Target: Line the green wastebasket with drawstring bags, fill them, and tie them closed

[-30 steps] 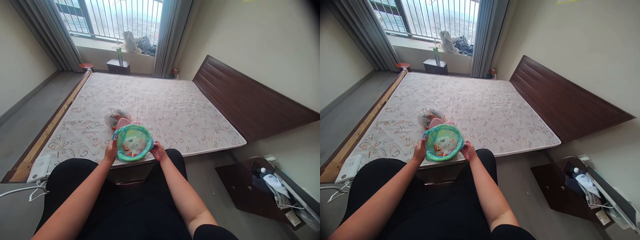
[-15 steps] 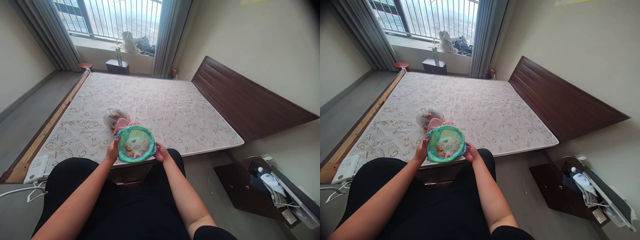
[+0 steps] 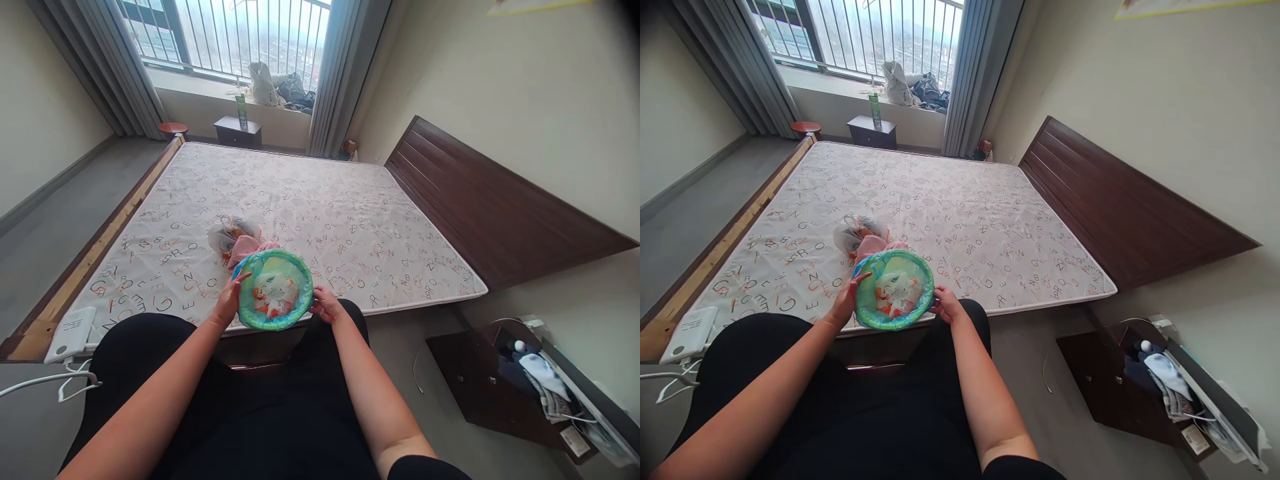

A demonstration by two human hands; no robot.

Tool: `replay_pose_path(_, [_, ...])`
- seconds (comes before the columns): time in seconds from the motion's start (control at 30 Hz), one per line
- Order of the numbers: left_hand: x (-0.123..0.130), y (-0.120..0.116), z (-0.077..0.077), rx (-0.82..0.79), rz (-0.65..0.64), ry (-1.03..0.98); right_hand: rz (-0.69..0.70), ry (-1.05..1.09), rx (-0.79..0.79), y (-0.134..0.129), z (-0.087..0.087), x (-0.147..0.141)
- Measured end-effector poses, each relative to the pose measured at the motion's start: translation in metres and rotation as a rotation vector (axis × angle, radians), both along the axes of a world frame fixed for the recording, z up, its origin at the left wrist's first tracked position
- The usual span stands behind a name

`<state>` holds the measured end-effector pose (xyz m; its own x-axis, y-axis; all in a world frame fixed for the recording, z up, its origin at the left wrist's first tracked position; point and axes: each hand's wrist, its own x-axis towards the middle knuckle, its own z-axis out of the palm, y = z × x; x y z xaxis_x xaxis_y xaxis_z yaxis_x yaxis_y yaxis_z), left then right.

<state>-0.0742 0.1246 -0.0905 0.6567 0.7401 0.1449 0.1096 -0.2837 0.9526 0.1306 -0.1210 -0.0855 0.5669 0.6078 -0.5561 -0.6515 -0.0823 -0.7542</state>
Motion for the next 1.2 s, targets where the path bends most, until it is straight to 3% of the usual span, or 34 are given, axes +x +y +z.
replay_pose_path(0.2, [-0.002,-0.008,0.007,0.418,-0.025,0.089,-0.139,-0.029,-0.022,0.015,-0.002,-0.008])
replay_pose_path(0.3, [-0.002,-0.01,0.007,0.5,0.005,0.092,-0.27,-0.014,0.019,0.02,0.002,-0.017])
replay_pose_path(0.4, [-0.001,-0.009,0.002,0.42,0.037,0.09,-0.327,0.045,0.076,0.018,0.009,-0.034])
replay_pose_path(0.6, [0.0,-0.003,-0.006,0.11,0.13,0.097,-0.413,0.254,0.232,0.0,0.029,-0.09])
replay_pose_path(0.7, [0.0,-0.004,-0.004,0.016,0.136,0.099,-0.388,0.233,0.209,-0.006,0.037,-0.105])
replay_pose_path(0.97, [0.003,-0.012,0.001,-0.114,0.072,0.122,-0.424,0.2,0.103,-0.009,0.038,-0.09])
replay_pose_path(1.2, [0.005,-0.019,0.005,0.028,0.037,0.157,-0.48,0.217,0.029,-0.001,0.034,-0.084])
